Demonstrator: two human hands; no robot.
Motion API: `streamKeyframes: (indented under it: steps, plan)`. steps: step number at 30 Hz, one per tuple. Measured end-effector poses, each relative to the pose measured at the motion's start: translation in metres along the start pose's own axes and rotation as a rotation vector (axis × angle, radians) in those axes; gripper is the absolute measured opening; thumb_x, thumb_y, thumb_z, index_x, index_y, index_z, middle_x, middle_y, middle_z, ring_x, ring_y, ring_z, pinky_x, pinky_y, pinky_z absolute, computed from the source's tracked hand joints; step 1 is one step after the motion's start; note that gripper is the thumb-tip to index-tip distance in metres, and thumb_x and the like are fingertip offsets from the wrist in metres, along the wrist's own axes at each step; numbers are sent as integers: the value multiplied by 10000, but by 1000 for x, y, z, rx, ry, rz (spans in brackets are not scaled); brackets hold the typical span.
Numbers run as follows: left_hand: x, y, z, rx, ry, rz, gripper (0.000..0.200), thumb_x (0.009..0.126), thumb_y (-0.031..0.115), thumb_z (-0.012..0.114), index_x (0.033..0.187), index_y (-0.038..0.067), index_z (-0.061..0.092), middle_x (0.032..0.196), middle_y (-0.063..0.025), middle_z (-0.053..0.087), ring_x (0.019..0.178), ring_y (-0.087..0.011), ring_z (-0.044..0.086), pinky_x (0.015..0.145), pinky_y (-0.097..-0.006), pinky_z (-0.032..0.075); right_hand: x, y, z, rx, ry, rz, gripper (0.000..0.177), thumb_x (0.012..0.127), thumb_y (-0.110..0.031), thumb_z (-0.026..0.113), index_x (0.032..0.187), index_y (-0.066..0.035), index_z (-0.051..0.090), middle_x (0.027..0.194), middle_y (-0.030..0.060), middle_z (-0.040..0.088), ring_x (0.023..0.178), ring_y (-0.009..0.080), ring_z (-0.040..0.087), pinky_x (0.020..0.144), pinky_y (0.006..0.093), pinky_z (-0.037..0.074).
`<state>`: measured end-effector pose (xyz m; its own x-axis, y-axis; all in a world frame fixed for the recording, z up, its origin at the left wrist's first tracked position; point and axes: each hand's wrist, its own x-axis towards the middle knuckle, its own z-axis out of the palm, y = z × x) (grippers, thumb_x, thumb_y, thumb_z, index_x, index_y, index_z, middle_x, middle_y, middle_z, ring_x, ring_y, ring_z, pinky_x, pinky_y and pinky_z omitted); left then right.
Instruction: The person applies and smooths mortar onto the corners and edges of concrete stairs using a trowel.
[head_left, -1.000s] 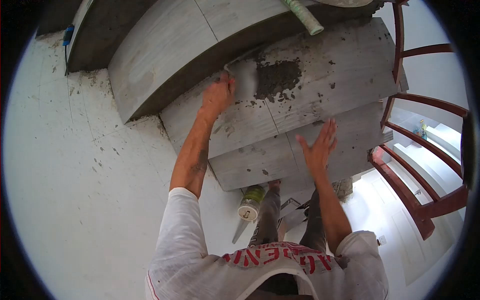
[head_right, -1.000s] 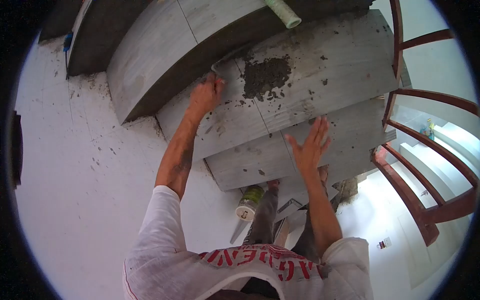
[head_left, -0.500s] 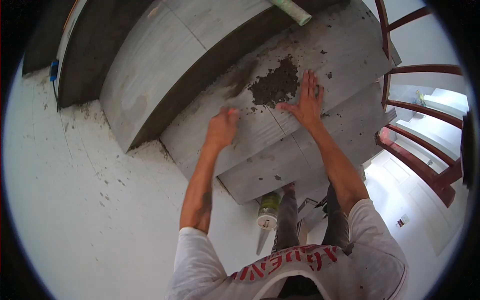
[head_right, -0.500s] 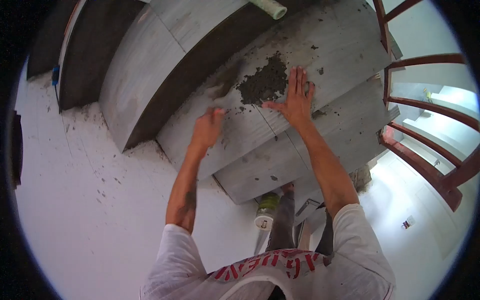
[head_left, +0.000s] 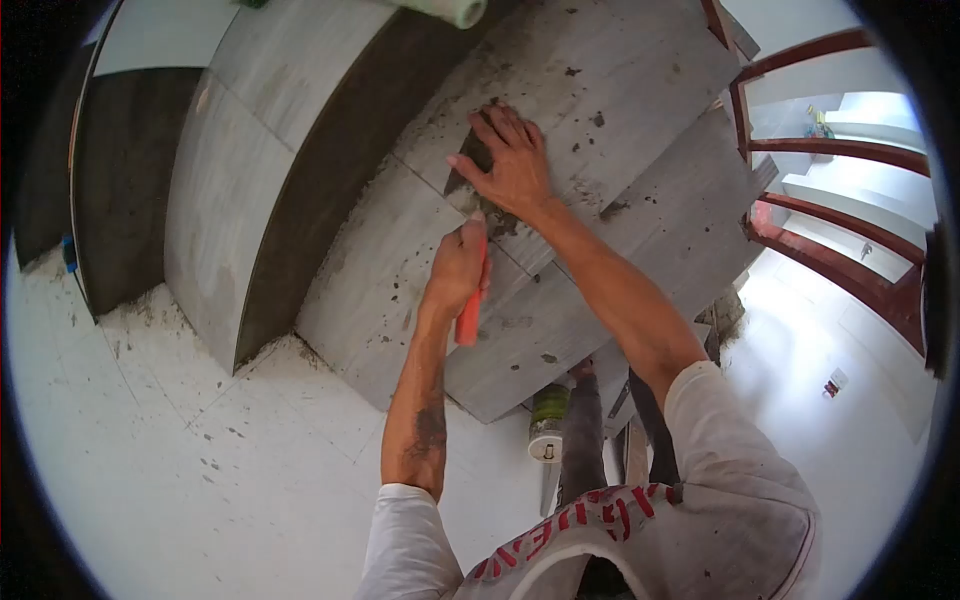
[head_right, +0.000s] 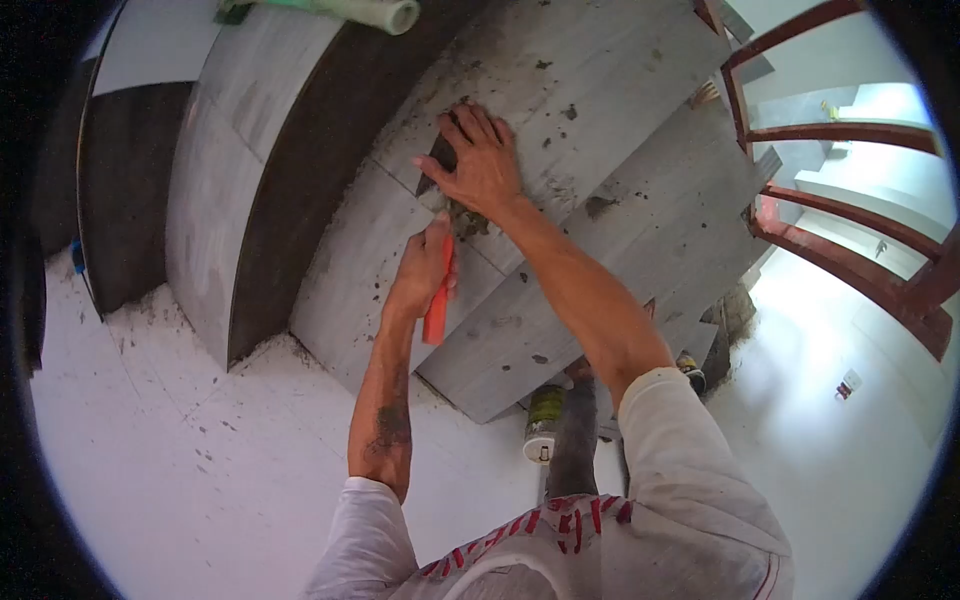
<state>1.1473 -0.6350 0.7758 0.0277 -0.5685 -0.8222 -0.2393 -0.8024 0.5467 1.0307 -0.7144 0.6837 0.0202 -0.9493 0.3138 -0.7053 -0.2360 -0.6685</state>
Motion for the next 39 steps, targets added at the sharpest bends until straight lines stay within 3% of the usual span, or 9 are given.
streamKeyframes:
  steps: [10,17,26,28,30,31,32,35,39]
  plan:
    - [-6,29,53,-18,143,-60,432,973,449,375,806,64,477,619,-29,453,435,-126,393,405,-295,370,-4,15,-18,284,252,56,393,792,-273,683,1113,-51,639,1319,126,526,1287,303,448,1070,465,356]
    - [-88,62,144,239,-32,87,437,987,432,365,805,49,474,616,-45,450,428,-144,404,417,-300,375,-40,27,-163,193,431,277,370,809,-254,683,1126,-71,627,1398,99,453,1354,272,373,1059,448,365]
    - [-214,13,341,837,-587,75,470,985,446,373,775,46,502,577,-58,485,457,-152,471,438,-328,402,-261,73,-384,-220,890,667,408,769,-212,745,1123,-46,632,1329,143,530,1248,340,500,975,440,431]
    - [-249,-12,391,985,-783,245,443,992,395,355,872,11,538,648,-124,548,523,-234,547,506,-381,445,-321,72,-441,-359,943,779,425,778,-204,743,1152,-40,625,1319,156,539,1251,350,494,974,446,429]
    - [-271,-58,443,1124,-1128,1045,345,979,281,366,1032,-4,554,797,-203,604,688,-366,610,623,-456,472,-395,68,-499,-510,969,847,431,790,-185,732,1181,-42,620,1323,171,536,1253,357,488,1004,439,404]
    - [-299,-81,475,1067,-1243,977,293,928,137,395,1153,17,539,928,-251,606,858,-451,593,729,-510,466,-440,59,-533,-567,969,889,486,802,-197,733,1239,-42,590,1347,168,523,1279,336,465,1043,425,365]
    - [-318,-110,507,897,-1334,1362,284,870,53,425,1124,19,550,921,-257,605,861,-443,597,751,-514,476,-485,47,-559,-683,1105,958,593,794,-213,751,1313,-36,525,1376,157,505,1314,312,429,1071,425,331]
    - [-355,-185,589,1534,-1406,1188,220,836,31,459,1028,15,566,927,-259,615,895,-436,597,776,-520,475,-589,-60,-608,-1048,1515,1318,436,935,-196,586,1320,-6,510,1364,189,502,1323,318,415,1100,450,255]
    - [-283,-180,550,1354,-1278,1322,208,867,101,460,1012,4,574,897,-254,622,896,-452,588,775,-518,467,-687,-190,-541,-1085,1198,1749,461,976,-280,522,1382,-72,460,1439,193,418,1368,341,339,1066,509,256]
